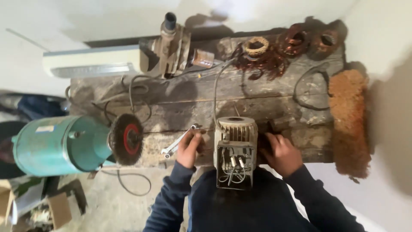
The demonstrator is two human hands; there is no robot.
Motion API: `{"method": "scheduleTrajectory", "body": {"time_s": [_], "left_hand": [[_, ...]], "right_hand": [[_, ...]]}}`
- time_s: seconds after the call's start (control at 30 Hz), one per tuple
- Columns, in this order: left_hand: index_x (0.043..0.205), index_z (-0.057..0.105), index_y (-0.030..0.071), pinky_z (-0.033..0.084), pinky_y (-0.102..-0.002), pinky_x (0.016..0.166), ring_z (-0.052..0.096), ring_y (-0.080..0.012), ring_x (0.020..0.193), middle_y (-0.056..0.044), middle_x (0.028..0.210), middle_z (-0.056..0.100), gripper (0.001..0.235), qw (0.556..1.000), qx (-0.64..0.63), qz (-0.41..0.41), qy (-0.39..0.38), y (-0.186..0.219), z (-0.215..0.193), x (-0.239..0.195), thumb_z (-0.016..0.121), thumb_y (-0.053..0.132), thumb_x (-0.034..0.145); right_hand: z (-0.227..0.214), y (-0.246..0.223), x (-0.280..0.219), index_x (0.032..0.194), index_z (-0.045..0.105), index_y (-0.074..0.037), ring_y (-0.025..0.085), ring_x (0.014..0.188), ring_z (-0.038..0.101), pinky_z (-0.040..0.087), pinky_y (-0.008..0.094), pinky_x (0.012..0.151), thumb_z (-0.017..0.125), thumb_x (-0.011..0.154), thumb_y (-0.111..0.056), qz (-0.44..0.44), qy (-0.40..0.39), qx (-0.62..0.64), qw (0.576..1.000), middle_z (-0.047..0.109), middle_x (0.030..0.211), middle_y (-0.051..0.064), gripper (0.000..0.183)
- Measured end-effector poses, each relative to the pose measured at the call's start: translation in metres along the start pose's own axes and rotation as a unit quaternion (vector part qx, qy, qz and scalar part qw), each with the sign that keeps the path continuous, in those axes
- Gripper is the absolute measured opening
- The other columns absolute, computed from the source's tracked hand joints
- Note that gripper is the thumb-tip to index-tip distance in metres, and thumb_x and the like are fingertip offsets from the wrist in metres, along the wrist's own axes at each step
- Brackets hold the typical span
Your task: Disassembling, inspecting, and repairing an electric motor on a workbench using various hand tools.
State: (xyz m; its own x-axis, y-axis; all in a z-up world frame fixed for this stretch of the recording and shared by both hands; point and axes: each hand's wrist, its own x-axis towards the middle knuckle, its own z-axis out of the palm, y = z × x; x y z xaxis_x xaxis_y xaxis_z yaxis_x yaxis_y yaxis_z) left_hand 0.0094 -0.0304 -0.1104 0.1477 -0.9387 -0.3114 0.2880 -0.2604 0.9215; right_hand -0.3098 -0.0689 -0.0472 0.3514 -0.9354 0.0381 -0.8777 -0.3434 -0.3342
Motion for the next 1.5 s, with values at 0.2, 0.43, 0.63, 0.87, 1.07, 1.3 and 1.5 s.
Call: {"method": "scheduleTrajectory", "body": {"time_s": [0.2,0.43,0.63,0.87,1.07,1.3,1.5], "left_hand": [[0.110,0.066,0.007,0.040,-0.024,0.051,0.053,-0.0067,0.058,0.002,0.074,0.061,0.029,0.993,0.029,-0.060,-0.096,0.001,0.014,0.058,0.062,0.033,0.100],[0.092,0.071,0.004,0.030,-0.024,0.047,0.041,-0.0048,0.052,0.004,0.064,0.054,0.028,0.986,0.003,-0.055,-0.157,-0.024,0.013,0.118,0.066,0.030,0.102],[0.086,0.068,0.005,0.032,-0.025,0.047,0.044,-0.0053,0.051,0.004,0.064,0.056,0.031,0.994,-0.005,0.020,-0.108,0.009,0.033,0.136,0.064,0.030,0.103],[0.090,0.060,0.009,0.036,-0.024,0.046,0.047,-0.0058,0.050,0.004,0.064,0.053,0.034,0.984,-0.017,0.179,0.003,0.086,0.043,0.151,0.053,0.038,0.106],[0.101,0.062,0.008,0.040,-0.024,0.056,0.049,-0.0083,0.064,0.002,0.079,0.057,0.027,0.966,-0.021,0.226,-0.126,0.197,0.046,0.123,0.057,0.033,0.109],[0.107,0.058,0.012,0.048,-0.026,0.057,0.057,-0.0093,0.062,0.001,0.077,0.059,0.024,0.911,0.122,0.351,-0.181,0.333,0.019,0.058,0.061,0.035,0.115],[0.102,0.058,0.007,0.045,-0.026,0.061,0.054,-0.0110,0.064,-0.004,0.080,0.057,0.031,0.819,0.299,0.489,-0.024,0.401,-0.054,0.016,0.058,0.032,0.120]], "right_hand": [[-0.057,-0.064,-0.043,0.129,0.062,-0.007,0.037,0.126,0.060,0.052,0.044,0.102,0.086,0.071,-0.033,-0.012,0.093,0.196,0.976,0.060,0.135,0.017,0.068],[-0.038,-0.136,-0.030,0.142,0.041,0.007,0.049,0.137,0.041,0.040,0.050,0.108,0.097,0.052,-0.042,0.046,0.087,0.194,0.976,0.036,0.152,0.030,0.116],[-0.033,-0.145,-0.026,0.149,0.031,0.007,0.047,0.138,0.042,0.042,0.046,0.107,0.094,0.055,-0.031,0.102,0.047,0.224,0.968,0.034,0.155,0.030,0.119],[-0.033,-0.139,-0.036,0.149,0.027,0.009,0.047,0.139,0.042,0.042,0.045,0.108,0.092,0.055,-0.028,0.076,0.049,0.248,0.965,0.033,0.156,0.032,0.119],[-0.037,-0.127,-0.034,0.149,0.030,0.008,0.047,0.138,0.041,0.041,0.045,0.108,0.093,0.057,-0.034,0.042,0.042,0.229,0.972,0.029,0.159,0.033,0.119],[-0.050,-0.098,-0.021,0.148,0.040,-0.001,0.056,0.144,0.024,0.030,0.054,0.113,0.093,0.061,-0.049,-0.139,-0.019,0.165,0.976,0.018,0.156,0.040,0.113],[-0.055,-0.062,0.004,0.149,0.045,-0.003,0.055,0.146,0.028,0.032,0.054,0.116,0.094,0.066,-0.050,-0.291,-0.047,0.201,0.934,0.022,0.159,0.037,0.107]]}}
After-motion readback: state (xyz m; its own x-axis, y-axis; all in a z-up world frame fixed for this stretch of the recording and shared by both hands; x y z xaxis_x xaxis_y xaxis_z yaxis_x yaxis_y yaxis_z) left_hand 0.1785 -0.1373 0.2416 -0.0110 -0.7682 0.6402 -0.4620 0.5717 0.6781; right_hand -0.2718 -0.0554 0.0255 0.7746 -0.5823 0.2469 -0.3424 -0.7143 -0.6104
